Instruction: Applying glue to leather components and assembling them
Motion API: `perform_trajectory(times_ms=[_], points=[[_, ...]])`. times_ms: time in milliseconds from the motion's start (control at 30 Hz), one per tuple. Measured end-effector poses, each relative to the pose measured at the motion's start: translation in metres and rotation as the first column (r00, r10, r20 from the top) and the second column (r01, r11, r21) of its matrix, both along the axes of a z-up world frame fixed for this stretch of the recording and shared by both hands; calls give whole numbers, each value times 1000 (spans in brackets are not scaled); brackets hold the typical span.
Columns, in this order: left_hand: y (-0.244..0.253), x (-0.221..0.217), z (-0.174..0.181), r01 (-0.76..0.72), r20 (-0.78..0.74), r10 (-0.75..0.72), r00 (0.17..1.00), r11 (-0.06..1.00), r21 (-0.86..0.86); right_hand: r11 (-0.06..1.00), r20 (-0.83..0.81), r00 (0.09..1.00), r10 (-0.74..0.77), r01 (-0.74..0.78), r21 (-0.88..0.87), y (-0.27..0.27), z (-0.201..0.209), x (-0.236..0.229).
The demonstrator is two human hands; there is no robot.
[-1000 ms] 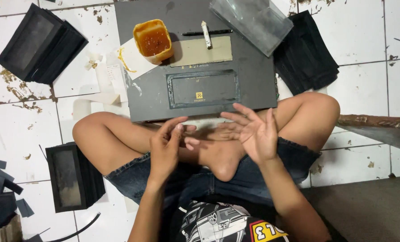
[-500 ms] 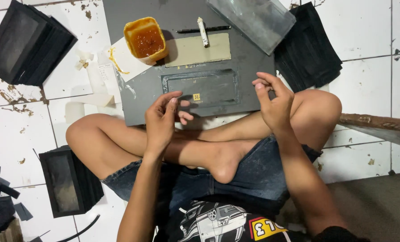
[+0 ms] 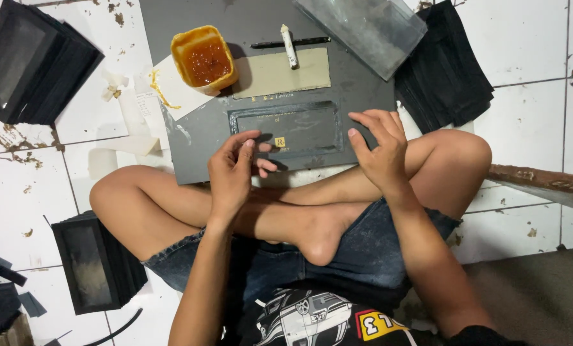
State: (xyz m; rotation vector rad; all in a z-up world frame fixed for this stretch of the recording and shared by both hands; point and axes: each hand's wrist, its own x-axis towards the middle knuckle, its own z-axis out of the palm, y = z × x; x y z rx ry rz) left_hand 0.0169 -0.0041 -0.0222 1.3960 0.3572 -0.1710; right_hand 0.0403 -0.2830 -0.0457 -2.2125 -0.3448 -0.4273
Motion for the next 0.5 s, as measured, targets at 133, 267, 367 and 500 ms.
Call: perform_trajectory(times_ms=[133, 267, 367, 500], points=[[-1, 3, 4, 19, 3, -19, 1000, 999, 49, 999, 20, 1000, -1, 2, -41, 1, -1, 1], [0, 3, 4, 22, 0, -22, 1000, 998, 53, 992, 23, 1000, 11, -8, -122, 2, -1, 0], [0, 4, 4, 22, 2, -23, 1000, 998, 59, 987, 20, 1000, 14, -10, -163, 3, -1, 1], [0, 2, 5, 17, -4, -17, 1000, 999, 47, 978, 30, 999, 11, -4, -208, 3, -6, 2]])
